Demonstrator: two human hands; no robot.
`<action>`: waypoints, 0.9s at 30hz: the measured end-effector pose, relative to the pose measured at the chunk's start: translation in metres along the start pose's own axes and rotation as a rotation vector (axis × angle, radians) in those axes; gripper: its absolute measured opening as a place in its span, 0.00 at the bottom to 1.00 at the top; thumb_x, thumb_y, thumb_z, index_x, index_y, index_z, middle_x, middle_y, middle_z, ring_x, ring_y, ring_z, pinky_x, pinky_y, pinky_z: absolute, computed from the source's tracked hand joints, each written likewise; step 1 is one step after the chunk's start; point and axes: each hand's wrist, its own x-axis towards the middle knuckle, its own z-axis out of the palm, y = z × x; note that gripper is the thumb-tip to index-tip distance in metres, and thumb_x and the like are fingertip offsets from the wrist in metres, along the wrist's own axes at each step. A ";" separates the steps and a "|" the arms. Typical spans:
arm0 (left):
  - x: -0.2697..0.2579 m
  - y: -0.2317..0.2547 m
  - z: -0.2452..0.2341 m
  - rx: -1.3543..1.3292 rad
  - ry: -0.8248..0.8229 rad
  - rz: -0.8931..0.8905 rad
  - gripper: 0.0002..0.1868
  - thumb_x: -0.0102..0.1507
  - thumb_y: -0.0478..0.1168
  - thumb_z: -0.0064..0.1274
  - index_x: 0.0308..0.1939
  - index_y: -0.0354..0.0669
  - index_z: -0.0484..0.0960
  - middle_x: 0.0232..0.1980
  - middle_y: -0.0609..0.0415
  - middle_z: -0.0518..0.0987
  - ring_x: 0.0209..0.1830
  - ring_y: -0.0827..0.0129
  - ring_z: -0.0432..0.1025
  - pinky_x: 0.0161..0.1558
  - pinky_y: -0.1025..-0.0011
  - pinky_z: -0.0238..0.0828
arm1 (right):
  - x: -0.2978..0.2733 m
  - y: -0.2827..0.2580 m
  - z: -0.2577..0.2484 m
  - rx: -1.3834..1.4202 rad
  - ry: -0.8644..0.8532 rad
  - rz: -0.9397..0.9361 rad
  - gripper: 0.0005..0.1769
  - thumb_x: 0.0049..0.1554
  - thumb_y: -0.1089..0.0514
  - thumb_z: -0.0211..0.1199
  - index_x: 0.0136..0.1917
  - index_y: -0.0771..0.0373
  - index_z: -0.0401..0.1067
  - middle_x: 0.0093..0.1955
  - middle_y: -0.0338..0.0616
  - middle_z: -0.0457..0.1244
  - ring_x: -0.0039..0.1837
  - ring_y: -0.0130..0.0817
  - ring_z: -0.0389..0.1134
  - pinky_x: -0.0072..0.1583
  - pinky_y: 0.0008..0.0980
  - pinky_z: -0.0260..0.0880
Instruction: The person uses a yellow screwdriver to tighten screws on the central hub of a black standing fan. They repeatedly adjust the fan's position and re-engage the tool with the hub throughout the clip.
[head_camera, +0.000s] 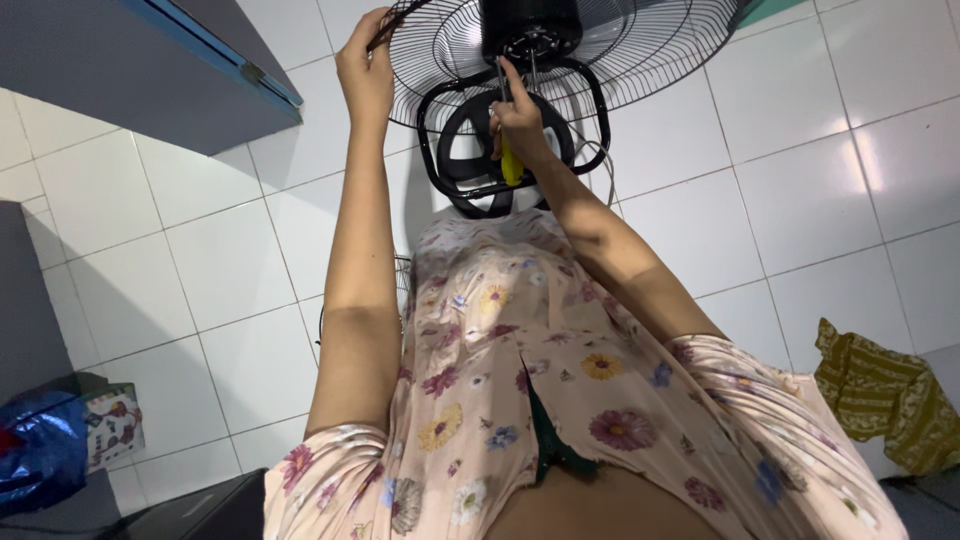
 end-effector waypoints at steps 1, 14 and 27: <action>-0.001 0.000 0.000 0.007 0.001 -0.007 0.15 0.66 0.24 0.49 0.55 0.37 0.82 0.45 0.48 0.88 0.43 0.71 0.81 0.48 0.77 0.74 | -0.001 0.000 0.000 -0.009 0.006 -0.001 0.42 0.64 0.64 0.50 0.86 0.47 0.40 0.33 0.40 0.63 0.26 0.26 0.62 0.31 0.33 0.73; -0.010 -0.002 -0.015 -0.003 -0.050 -0.094 0.15 0.67 0.24 0.49 0.56 0.36 0.81 0.50 0.48 0.87 0.51 0.68 0.80 0.55 0.74 0.73 | -0.019 0.019 0.000 0.008 0.058 0.168 0.41 0.63 0.65 0.50 0.84 0.42 0.44 0.31 0.45 0.62 0.25 0.33 0.62 0.28 0.36 0.69; -0.045 0.023 -0.021 0.194 0.136 -0.179 0.33 0.60 0.28 0.63 0.67 0.40 0.70 0.67 0.45 0.76 0.68 0.54 0.71 0.69 0.60 0.67 | -0.095 -0.036 -0.032 -0.091 -0.070 0.417 0.39 0.63 0.64 0.49 0.84 0.40 0.49 0.33 0.42 0.62 0.27 0.29 0.61 0.30 0.35 0.69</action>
